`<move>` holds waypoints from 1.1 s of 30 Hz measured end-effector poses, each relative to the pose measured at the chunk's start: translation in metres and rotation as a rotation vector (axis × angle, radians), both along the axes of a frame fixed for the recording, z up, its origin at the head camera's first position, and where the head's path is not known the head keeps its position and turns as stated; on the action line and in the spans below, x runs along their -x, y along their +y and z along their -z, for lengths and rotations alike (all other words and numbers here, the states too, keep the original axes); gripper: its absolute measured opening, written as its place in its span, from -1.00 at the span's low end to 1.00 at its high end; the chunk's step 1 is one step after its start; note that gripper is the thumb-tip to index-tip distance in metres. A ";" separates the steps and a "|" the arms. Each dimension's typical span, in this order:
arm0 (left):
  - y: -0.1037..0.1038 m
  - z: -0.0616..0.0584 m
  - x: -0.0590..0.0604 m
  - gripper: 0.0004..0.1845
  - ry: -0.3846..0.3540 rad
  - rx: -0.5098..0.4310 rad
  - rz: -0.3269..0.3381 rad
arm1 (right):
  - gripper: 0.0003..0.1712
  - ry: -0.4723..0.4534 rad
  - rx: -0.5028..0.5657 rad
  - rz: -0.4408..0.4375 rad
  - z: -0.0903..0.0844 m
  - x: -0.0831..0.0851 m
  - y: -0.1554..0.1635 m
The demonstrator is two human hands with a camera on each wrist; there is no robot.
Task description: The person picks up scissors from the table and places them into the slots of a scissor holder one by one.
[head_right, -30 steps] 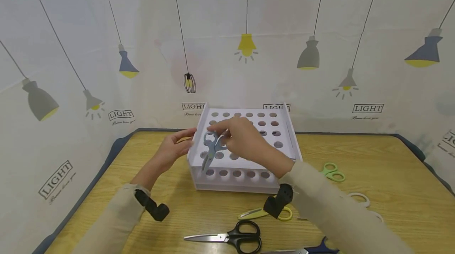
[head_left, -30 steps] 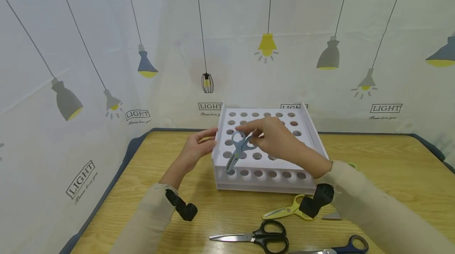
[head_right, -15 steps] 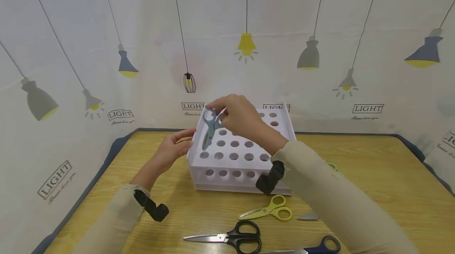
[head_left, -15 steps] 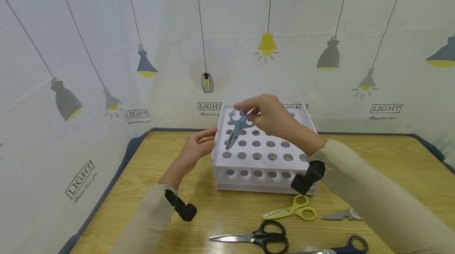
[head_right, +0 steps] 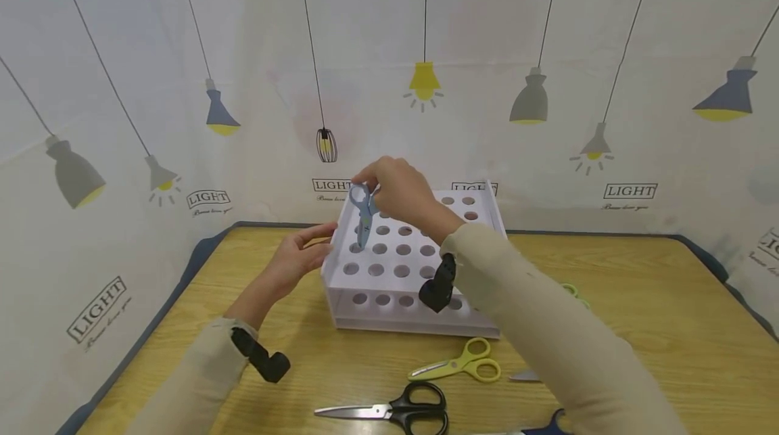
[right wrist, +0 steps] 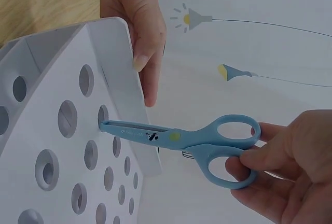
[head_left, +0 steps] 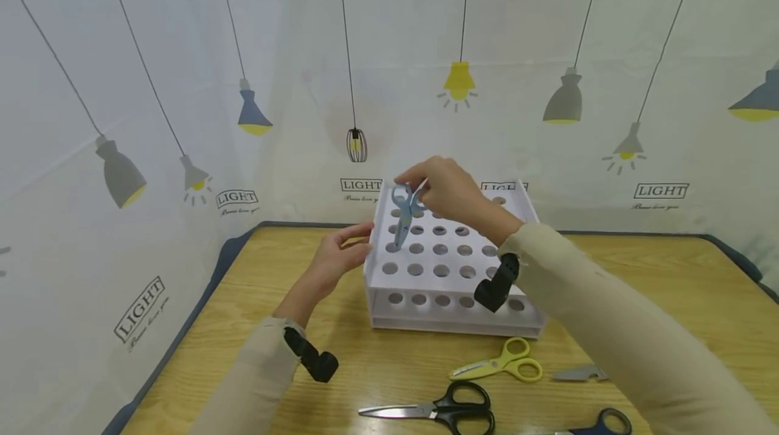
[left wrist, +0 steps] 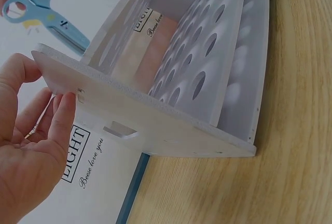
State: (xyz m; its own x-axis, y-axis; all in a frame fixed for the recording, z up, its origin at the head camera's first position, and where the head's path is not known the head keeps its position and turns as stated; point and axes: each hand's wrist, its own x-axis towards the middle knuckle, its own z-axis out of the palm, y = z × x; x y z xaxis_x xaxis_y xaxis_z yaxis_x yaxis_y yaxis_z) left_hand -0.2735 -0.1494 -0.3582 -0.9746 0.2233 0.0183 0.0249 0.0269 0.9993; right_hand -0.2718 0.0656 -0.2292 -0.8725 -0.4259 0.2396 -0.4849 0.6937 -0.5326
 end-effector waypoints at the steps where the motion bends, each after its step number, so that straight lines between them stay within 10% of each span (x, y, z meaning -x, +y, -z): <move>1: 0.000 0.000 0.000 -0.53 0.003 0.002 0.001 | -0.36 0.008 -0.009 -0.002 0.001 0.002 -0.001; 33: 0.001 0.001 -0.002 -0.53 0.037 -0.009 0.012 | -0.49 -0.036 -0.156 -0.263 0.034 0.031 -0.024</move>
State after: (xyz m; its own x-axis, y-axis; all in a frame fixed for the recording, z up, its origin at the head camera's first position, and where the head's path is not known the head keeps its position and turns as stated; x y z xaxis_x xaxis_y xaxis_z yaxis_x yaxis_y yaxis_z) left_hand -0.2716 -0.1487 -0.3591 -0.9705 0.2343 0.0560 0.0618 0.0173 0.9979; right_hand -0.3029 0.0418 -0.2631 -0.7341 -0.6676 0.1246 -0.6415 0.6215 -0.4497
